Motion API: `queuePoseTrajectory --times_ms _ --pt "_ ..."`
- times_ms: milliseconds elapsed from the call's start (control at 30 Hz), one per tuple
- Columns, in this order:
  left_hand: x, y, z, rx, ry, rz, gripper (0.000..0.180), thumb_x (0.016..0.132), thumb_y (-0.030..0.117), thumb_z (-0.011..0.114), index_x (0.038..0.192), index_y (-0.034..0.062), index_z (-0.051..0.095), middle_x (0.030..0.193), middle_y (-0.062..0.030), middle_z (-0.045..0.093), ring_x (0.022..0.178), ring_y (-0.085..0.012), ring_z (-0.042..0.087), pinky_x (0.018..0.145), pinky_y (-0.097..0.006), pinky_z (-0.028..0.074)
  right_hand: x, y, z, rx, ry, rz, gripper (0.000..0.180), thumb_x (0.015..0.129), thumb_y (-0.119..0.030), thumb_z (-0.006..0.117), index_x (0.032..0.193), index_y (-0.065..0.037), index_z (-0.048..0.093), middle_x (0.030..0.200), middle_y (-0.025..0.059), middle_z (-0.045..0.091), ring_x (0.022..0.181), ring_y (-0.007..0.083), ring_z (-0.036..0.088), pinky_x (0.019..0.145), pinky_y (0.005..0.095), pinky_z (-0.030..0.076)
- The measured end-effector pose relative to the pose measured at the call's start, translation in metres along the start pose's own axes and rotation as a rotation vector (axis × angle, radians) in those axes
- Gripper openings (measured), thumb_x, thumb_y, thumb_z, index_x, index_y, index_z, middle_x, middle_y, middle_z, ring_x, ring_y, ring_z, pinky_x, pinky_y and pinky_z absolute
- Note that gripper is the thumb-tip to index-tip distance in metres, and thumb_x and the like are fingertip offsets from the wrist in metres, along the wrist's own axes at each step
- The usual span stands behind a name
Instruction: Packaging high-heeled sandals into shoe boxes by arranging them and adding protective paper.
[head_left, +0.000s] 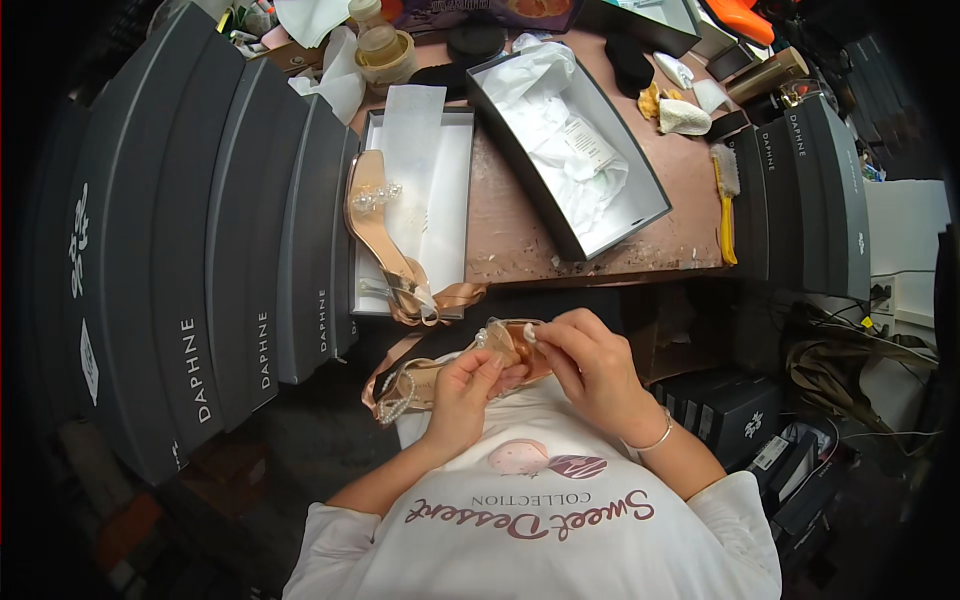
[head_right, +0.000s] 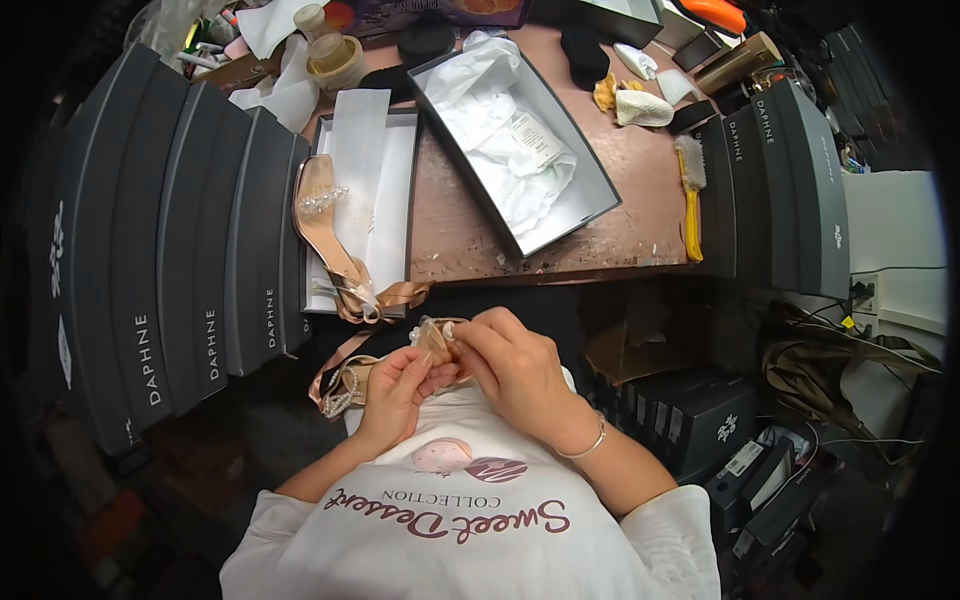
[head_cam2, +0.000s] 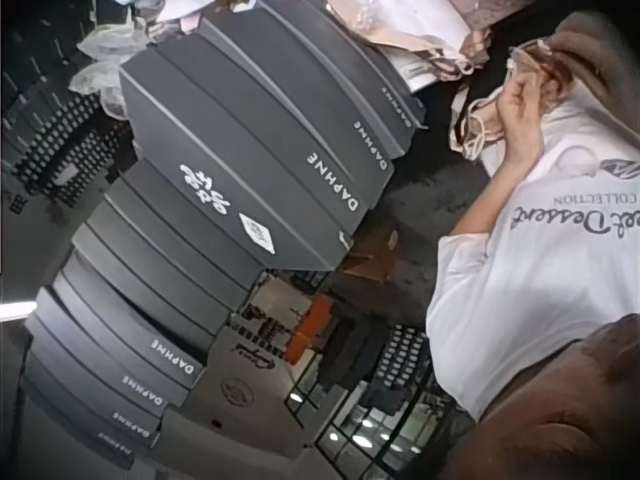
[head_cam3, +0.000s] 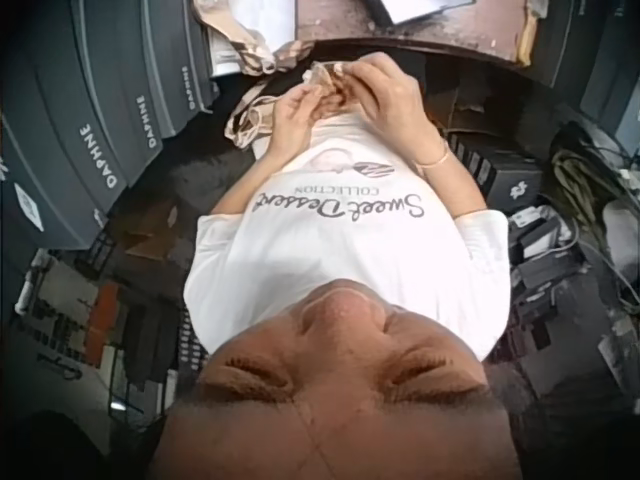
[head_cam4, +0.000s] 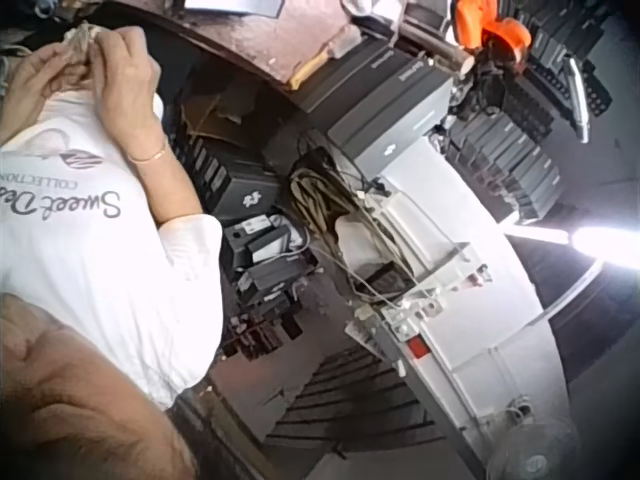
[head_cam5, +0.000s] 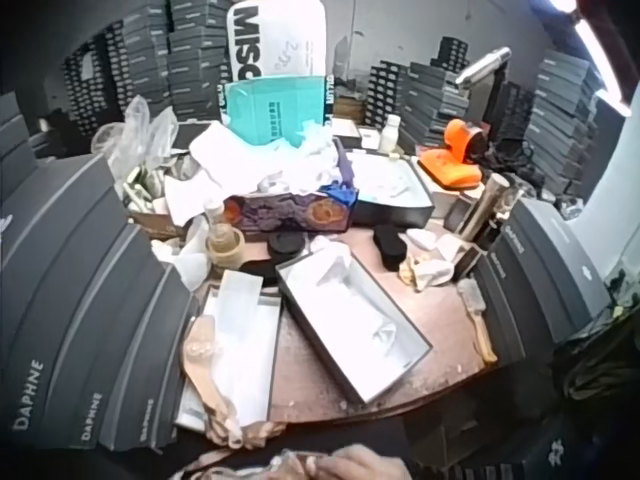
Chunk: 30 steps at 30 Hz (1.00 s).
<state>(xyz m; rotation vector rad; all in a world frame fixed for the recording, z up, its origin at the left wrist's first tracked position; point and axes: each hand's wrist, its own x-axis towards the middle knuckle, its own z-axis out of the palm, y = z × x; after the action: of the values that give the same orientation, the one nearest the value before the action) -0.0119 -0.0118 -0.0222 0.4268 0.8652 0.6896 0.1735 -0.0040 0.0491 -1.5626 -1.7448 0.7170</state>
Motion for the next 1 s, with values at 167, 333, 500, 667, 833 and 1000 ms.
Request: queuePoseTrajectory --times_ms 167,333,500,667,833,1000 --pt "-0.009 0.021 0.006 0.165 0.04 0.025 0.02 0.099 0.015 0.049 0.103 -0.0032 0.057 0.097 -0.0093 0.065 0.092 -0.0133 0.064 0.084 -0.026 0.051 0.005 0.003 0.012 0.11 -0.07 0.014 0.015 0.079 -0.001 0.066 0.093 -0.001 0.063 0.086 0.0118 0.057 0.071 0.0292 0.062 0.062 0.0348 0.051" --pt "-0.008 0.026 -0.014 0.654 -0.043 0.005 0.022 0.1 0.016 0.046 0.107 -0.0034 0.055 0.101 -0.0094 0.063 0.091 -0.0131 0.063 0.083 -0.026 0.051 0.003 0.008 0.005 0.131 -0.138 0.057 0.015 0.081 0.001 0.066 0.095 -0.001 0.064 0.085 0.0112 0.057 0.069 0.023 0.06 0.06 0.0297 0.049" --pt "-0.005 0.023 -0.012 0.342 -0.01 -0.03 0.022 0.1 0.017 0.047 0.107 -0.003 0.054 0.104 -0.0107 0.062 0.092 -0.0147 0.063 0.085 -0.029 0.052 0.0 0.012 0.006 0.182 -0.078 0.043 0.014 0.081 0.001 0.066 0.094 0.0 0.064 0.084 0.01 0.058 0.067 0.0195 0.059 0.059 0.0279 0.048" --pt "-0.006 0.024 -0.012 0.238 0.01 -0.048 0.022 0.101 0.016 0.046 0.105 -0.0043 0.053 0.105 -0.0119 0.061 0.094 -0.0164 0.063 0.086 -0.03 0.053 -0.007 0.008 0.0 0.244 -0.016 0.071 0.014 0.079 0.003 0.068 0.093 0.002 0.064 0.081 0.0096 0.061 0.065 0.0159 0.058 0.056 0.0247 0.046" --pt "-0.004 0.027 -0.007 0.09 0.033 -0.079 0.018 0.099 0.015 0.049 0.106 -0.0006 0.055 0.104 -0.0113 0.062 0.093 -0.0167 0.063 0.086 -0.031 0.054 -0.019 0.002 0.002 0.149 -0.096 -0.039 0.017 0.077 -0.002 0.071 0.093 -0.001 0.065 0.082 0.0088 0.061 0.063 0.0207 0.062 0.055 0.0287 0.051" --pt "0.007 0.025 0.004 0.009 0.04 -0.007 0.015 0.098 0.013 0.05 0.106 0.0005 0.054 0.103 -0.0091 0.062 0.094 -0.0149 0.062 0.086 -0.03 0.053 -0.019 0.002 0.009 -0.08 -0.1 -0.124 0.022 0.074 -0.002 0.072 0.095 -0.004 0.066 0.082 0.0083 0.062 0.063 0.0213 0.063 0.053 0.0295 0.051"
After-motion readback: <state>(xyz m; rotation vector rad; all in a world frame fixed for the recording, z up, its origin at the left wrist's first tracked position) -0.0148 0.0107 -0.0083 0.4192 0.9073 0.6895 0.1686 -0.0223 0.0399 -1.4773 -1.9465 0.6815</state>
